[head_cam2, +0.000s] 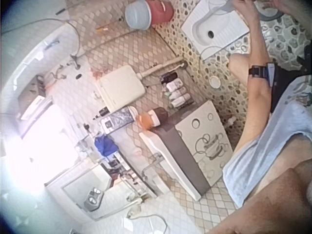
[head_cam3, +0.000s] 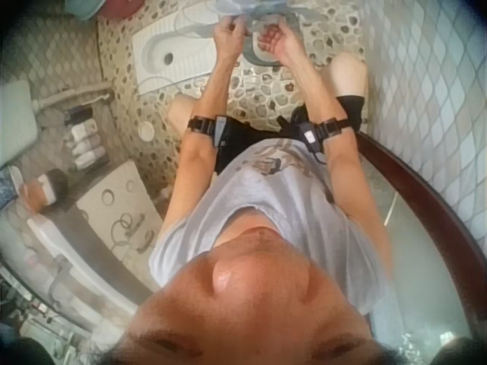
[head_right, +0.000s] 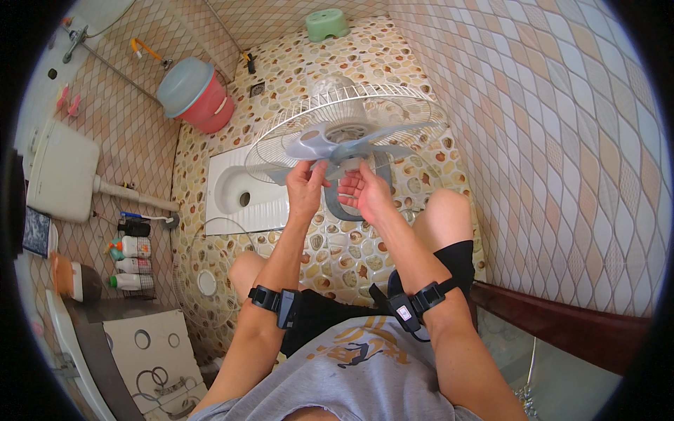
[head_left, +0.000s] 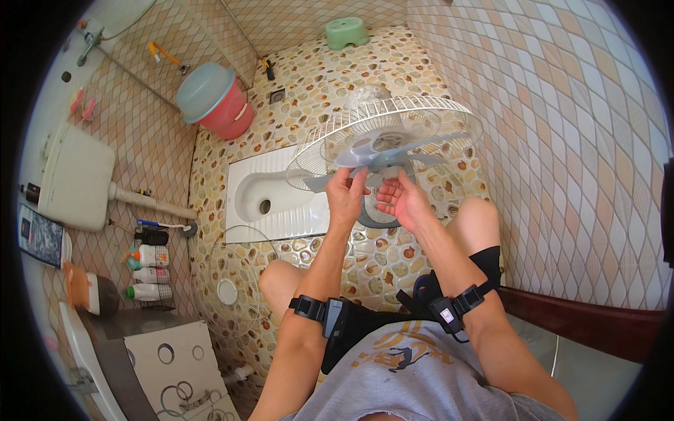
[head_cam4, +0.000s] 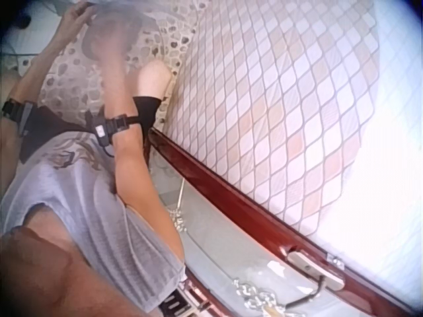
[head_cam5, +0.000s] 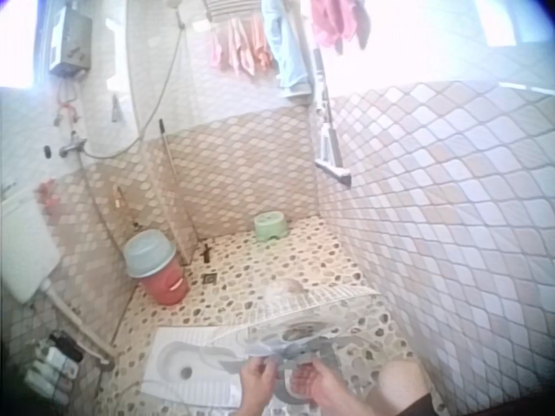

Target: The person carries a small fan into the bathroom and sits on the floor to disassemble it. Using a screwdriver, they remove the front grille, then detach the fan blades and the central hub. They reattach the blades and hub, then reinstall the front grille.

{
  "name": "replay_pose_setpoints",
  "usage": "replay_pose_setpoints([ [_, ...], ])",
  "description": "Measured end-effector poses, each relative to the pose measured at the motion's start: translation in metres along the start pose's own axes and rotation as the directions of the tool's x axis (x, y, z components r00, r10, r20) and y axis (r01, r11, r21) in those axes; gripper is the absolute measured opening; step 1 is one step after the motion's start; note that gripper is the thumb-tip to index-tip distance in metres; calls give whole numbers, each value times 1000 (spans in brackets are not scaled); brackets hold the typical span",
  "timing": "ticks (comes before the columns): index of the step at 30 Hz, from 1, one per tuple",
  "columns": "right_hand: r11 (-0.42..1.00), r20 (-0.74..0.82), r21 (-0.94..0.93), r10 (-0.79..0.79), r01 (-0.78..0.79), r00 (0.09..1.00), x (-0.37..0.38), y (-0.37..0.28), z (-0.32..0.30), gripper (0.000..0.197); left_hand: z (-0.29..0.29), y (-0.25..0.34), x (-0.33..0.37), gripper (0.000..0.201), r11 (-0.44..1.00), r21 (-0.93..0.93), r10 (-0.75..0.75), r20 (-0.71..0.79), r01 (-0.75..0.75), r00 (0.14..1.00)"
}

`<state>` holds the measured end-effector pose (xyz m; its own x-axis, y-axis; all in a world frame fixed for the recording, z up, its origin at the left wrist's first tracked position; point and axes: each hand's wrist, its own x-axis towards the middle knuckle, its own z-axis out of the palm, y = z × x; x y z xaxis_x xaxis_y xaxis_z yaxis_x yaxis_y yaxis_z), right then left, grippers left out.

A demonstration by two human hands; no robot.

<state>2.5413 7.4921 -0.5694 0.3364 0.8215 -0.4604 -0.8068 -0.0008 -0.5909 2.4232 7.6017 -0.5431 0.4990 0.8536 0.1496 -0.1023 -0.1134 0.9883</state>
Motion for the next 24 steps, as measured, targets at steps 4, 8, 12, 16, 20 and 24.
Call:
replay_pose_setpoints([
  [4, 992, -9, -83, -91, 90, 996, -3, 3, 2, 49, 0, 0, -1, 26, 1000, 20, 2, -3, -2, 1000],
  [8, 991, -21, -118, -63, 60, 998, -8, 0, 9, 52, 0, 2, -3, 26, 999, 28, -32, -14, 33, 999],
  [12, 999, -98, -12, -37, 36, 994, -9, -4, 13, 56, 1, 6, -3, 27, 998, 51, -37, -9, 37, 999],
  [16, 987, -68, -147, -81, 70, 994, -8, -3, 11, 56, 3, 7, -2, 27, 999, 42, -27, -4, 27, 1000],
  [20, 999, -18, -14, -45, 44, 999, -5, 2, 6, 57, 4, 6, 1, 27, 998, 49, -49, 1, 49, 999],
  [24, 973, -29, -175, -159, 151, 987, -2, 3, 6, 56, 4, 3, 4, 30, 995, 70, -70, 20, 68, 997],
])
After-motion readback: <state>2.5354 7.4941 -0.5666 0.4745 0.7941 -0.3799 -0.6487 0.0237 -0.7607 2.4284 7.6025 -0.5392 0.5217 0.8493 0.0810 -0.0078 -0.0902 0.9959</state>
